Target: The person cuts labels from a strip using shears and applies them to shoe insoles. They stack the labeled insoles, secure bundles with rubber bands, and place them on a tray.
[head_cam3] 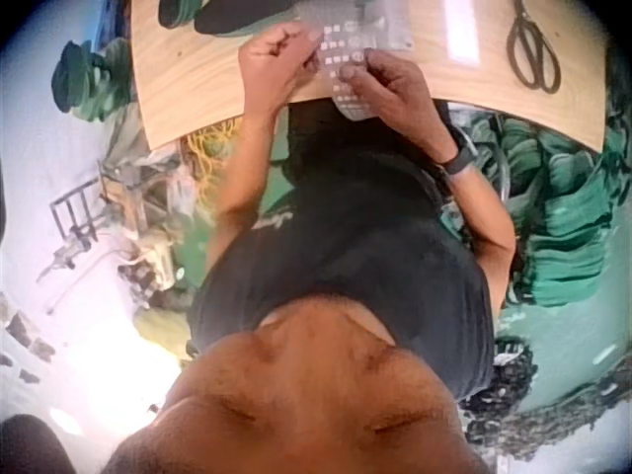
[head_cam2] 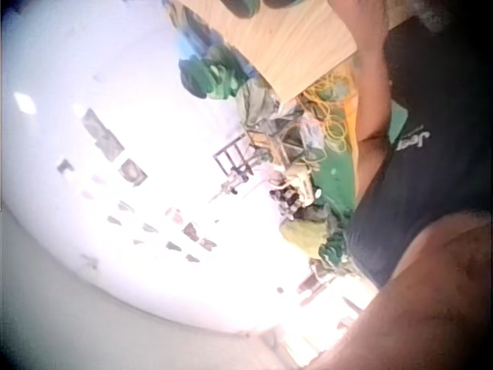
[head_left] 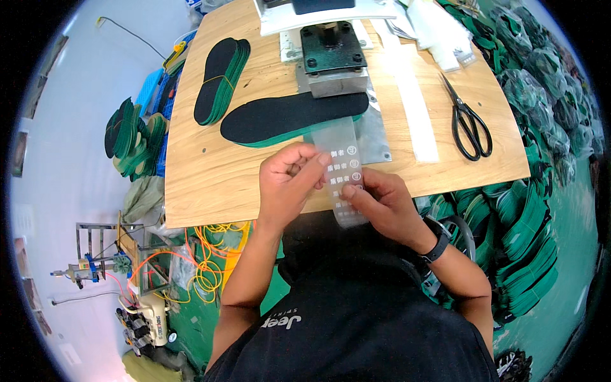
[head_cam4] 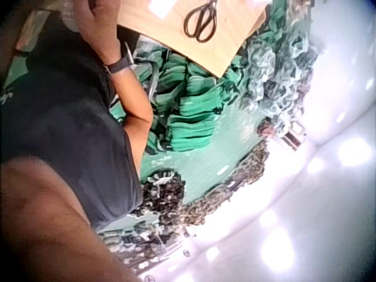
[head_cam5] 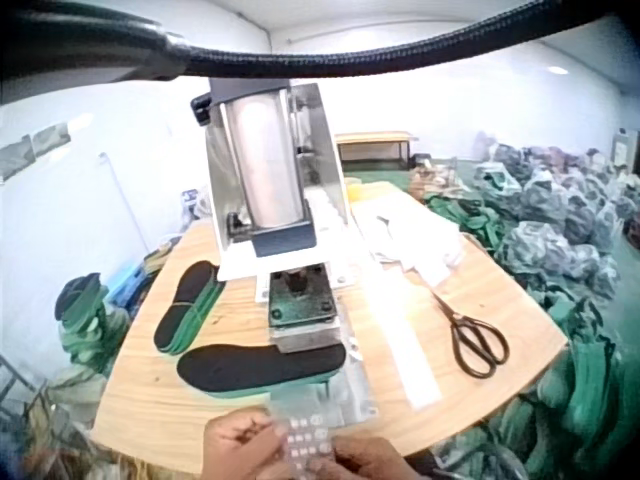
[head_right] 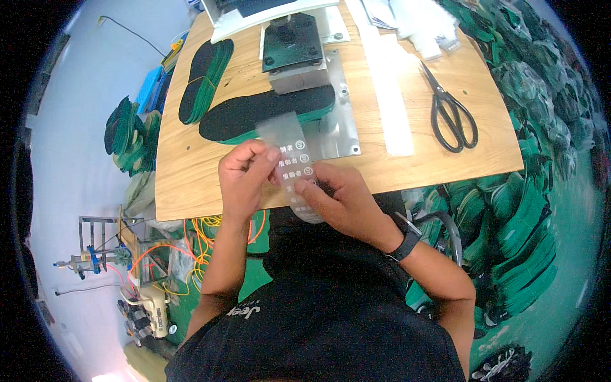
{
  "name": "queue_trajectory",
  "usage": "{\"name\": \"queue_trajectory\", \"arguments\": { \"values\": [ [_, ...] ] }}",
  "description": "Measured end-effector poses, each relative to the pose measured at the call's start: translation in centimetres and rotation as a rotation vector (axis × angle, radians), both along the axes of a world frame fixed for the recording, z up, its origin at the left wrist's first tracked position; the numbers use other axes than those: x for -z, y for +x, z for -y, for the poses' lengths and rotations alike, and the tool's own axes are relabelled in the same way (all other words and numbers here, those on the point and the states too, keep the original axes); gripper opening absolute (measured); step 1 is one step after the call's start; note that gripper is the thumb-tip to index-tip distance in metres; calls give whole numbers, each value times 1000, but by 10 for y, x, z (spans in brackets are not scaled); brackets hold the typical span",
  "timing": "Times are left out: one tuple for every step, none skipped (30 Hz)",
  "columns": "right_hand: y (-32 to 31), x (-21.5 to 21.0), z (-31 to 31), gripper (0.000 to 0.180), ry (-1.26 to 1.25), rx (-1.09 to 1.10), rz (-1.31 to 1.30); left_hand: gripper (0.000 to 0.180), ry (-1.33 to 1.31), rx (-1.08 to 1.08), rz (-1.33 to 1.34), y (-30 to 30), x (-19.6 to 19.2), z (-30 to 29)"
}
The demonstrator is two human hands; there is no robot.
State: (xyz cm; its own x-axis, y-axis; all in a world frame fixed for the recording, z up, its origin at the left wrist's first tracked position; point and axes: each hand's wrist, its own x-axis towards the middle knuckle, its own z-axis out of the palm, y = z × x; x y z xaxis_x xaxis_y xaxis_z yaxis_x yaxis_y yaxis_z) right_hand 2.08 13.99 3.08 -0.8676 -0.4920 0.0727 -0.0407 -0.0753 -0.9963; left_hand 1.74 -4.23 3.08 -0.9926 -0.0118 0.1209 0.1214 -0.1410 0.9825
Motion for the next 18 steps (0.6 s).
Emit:
{"name": "queue_trajectory", "arguments": {
  "values": [
    [-2,0,7,22,-37,12,2,9,-11,-13,-8,-3,-2,3],
    [-4,0,12,23,-74,24,5,9,-22,-27,-15,-6,-4,6],
    [-8,2,15,23,-32,33,17,9,-30,-32,-10,-10,-5,8],
    [-13,7,18,24,11,41,29,8,-37,-36,-5,-14,-5,12],
    [-19,9,21,26,54,49,41,8,-45,-41,0,-18,-6,16],
    [-24,8,25,26,40,52,61,8,-65,-45,29,-21,-9,20],
    [-29,6,32,27,27,56,81,7,-86,-49,59,-24,-14,24],
    [-35,5,38,28,14,61,101,7,-106,-51,88,-28,-20,26],
    [-39,7,43,28,-19,57,138,10,-125,-78,107,-30,-26,26],
    [-44,9,48,28,-52,55,176,12,-168,-99,123,-33,-24,29],
    [-48,11,52,29,-85,55,214,14,-211,-119,140,-37,-23,33],
    [-51,11,54,28,-108,80,280,17,-251,-139,154,-42,-21,37],
    [-54,9,56,27,-132,107,346,20,-367,-157,131,-48,-21,43],
    [-57,9,57,26,-155,137,412,19,-412,-192,109,-56,-21,50],
    [-60,8,54,23,-164,148,463,18,-457,-225,87,-64,-23,56],
    [-62,9,52,20,-173,155,516,17,-503,-261,66,-70,-23,63],
    [-64,10,49,17,-182,163,569,16,-607,-238,-38,-77,-23,70],
    [-64,10,48,17,-162,183,582,18,-711,-212,-146,-84,-23,77]
  ]
}}
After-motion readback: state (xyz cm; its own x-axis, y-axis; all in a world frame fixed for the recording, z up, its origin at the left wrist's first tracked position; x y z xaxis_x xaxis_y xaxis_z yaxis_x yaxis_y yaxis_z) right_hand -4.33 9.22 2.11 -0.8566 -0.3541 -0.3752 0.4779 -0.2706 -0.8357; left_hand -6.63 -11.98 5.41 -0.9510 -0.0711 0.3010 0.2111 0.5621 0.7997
